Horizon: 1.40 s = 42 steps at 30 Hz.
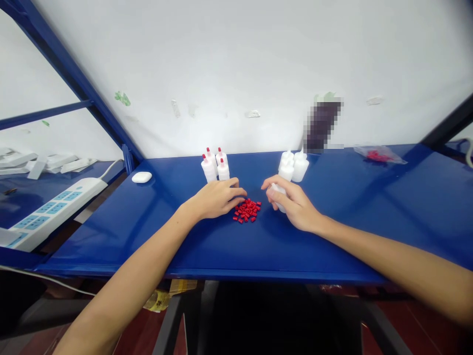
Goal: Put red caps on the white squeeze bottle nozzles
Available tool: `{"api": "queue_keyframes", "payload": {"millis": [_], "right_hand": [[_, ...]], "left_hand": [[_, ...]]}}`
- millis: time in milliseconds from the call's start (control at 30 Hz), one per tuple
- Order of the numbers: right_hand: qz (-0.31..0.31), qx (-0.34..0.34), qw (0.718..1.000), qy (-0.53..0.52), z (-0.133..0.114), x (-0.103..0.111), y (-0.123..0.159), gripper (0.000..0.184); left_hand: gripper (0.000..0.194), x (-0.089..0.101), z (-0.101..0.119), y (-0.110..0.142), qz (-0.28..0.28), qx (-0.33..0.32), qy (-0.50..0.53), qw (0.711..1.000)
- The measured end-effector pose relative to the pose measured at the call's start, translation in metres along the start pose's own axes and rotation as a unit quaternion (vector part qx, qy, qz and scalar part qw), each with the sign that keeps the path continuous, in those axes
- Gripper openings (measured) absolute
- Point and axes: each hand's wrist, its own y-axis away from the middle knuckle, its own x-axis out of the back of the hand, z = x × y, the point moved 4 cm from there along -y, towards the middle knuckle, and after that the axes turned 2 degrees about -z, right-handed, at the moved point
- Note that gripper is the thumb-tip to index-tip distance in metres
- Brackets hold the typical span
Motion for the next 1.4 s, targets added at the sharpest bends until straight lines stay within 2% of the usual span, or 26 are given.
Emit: {"api": "queue_keyframes", "payload": {"millis": [133,233,333,433,533,633,767,933,1067,1267,1400], "right_hand": [[0.002,-0.010,1.000,0.013,-0.003,-0.001,-0.001,0.025],[0.004,0.008,1.000,0.030,-0.006,0.000,-0.002,0.028],[-0.006,0.025,0.999,0.048,-0.009,0.000,-0.003,0.030],[-0.019,0.024,0.991,0.133,-0.011,-0.001,-0.003,0.034],[-0.035,0.016,0.963,0.267,-0.012,-0.003,-0.003,0.036],[-0.051,0.003,0.944,0.327,-0.013,-0.003,-0.002,0.038],[-0.047,-0.010,0.942,0.332,-0.014,-0.003,-0.002,0.036],[-0.051,-0.012,0.939,0.340,-0.015,-0.005,-0.002,0.037],[-0.051,-0.017,0.936,0.347,-0.013,-0.005,-0.003,0.041],[-0.063,-0.007,0.958,0.281,-0.013,-0.003,-0.004,0.054],[-0.085,-0.023,0.975,0.205,-0.014,-0.003,-0.004,0.051]], "left_hand": [[0.028,-0.004,-0.005,-0.003,-0.024,-0.002,0.020,1.000],[0.024,-0.004,-0.007,-0.007,-0.012,0.005,0.042,0.999],[0.019,0.004,0.001,-0.010,0.064,0.007,0.109,0.992],[0.011,0.016,0.015,-0.011,0.155,0.011,0.251,0.956],[0.005,0.021,0.031,-0.012,0.189,0.015,0.333,0.924],[0.003,0.021,0.039,-0.013,0.203,0.019,0.330,0.922],[0.004,0.018,0.035,-0.012,0.226,0.034,0.333,0.915],[0.004,0.013,0.033,-0.011,0.218,0.019,0.287,0.933],[0.006,0.014,0.036,-0.010,0.232,0.006,0.275,0.933],[0.009,0.014,0.043,-0.013,0.216,-0.008,0.345,0.913],[0.010,0.011,0.044,-0.015,0.188,0.014,0.396,0.899]]}}
